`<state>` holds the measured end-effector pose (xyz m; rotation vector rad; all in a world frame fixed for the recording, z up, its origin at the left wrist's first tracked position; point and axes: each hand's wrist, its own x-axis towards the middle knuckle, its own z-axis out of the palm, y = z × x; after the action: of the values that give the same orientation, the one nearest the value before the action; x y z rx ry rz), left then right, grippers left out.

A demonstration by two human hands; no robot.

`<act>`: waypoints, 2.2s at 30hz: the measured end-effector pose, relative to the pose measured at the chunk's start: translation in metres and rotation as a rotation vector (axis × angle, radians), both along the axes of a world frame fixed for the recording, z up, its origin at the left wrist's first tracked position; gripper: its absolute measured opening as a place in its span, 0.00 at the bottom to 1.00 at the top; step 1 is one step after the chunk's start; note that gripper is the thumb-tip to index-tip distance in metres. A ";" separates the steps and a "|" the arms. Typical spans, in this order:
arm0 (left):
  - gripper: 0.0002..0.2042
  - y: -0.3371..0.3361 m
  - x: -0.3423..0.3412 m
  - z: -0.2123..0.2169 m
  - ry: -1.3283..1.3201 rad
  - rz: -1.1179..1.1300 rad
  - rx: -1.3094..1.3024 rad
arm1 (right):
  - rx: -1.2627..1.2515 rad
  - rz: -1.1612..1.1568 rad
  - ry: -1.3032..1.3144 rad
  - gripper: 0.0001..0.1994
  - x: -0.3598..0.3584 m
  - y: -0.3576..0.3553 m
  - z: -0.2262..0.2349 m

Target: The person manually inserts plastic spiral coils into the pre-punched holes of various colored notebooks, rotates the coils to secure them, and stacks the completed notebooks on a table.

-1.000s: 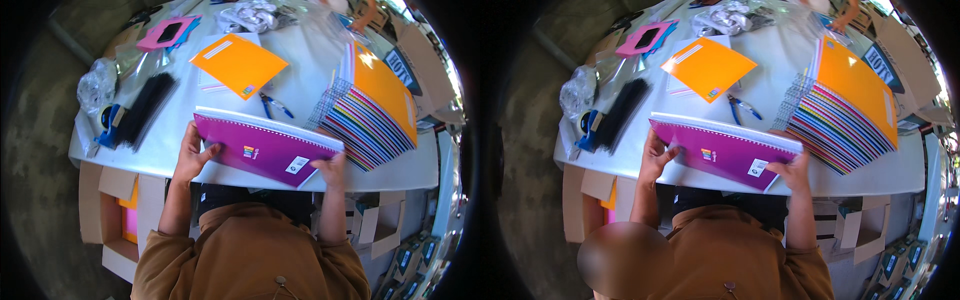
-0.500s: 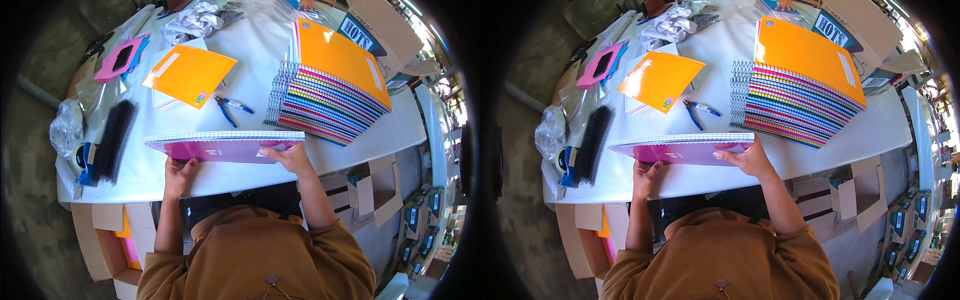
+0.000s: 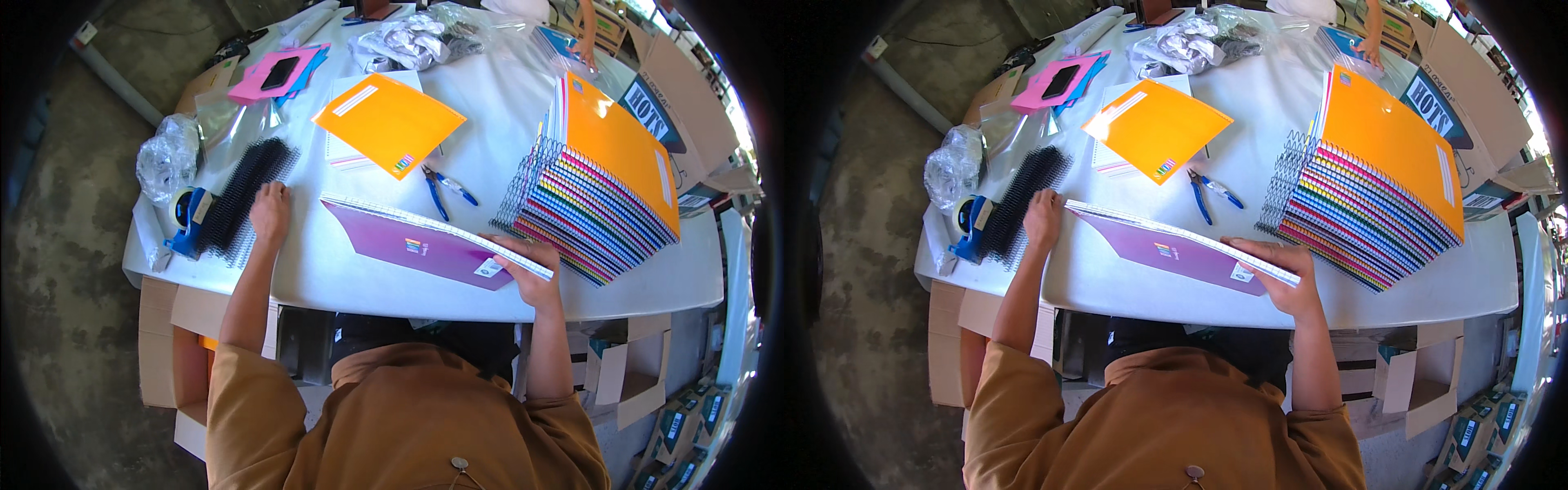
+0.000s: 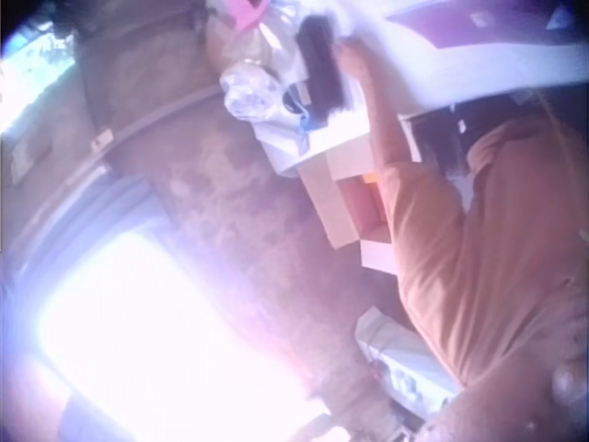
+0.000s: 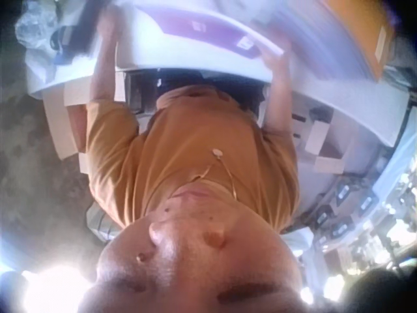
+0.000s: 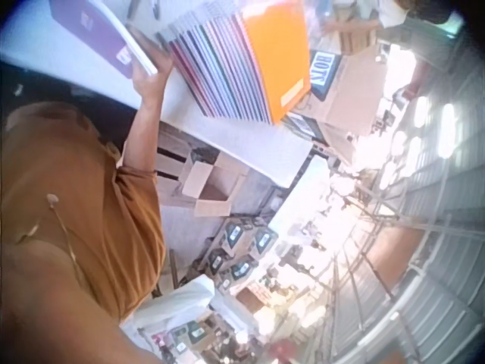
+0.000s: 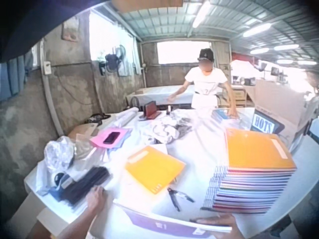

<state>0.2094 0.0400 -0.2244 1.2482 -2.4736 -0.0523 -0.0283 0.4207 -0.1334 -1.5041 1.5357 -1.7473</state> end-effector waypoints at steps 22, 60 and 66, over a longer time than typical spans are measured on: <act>0.20 0.093 -0.019 0.135 0.458 -0.583 0.656 | 0.035 -0.185 -0.103 0.12 0.000 -0.002 -0.003; 0.14 0.116 -0.044 0.226 -0.505 -0.729 0.205 | 0.110 -0.070 0.041 0.12 -0.005 0.001 -0.001; 0.14 0.121 -0.041 0.219 -0.231 -0.835 -0.004 | 0.067 -0.154 -0.153 0.11 -0.003 0.006 -0.025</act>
<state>0.1687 0.1612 -0.0049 0.1475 -3.0107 -0.1215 -0.0310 0.4270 -0.1587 -1.2183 1.6501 -1.8286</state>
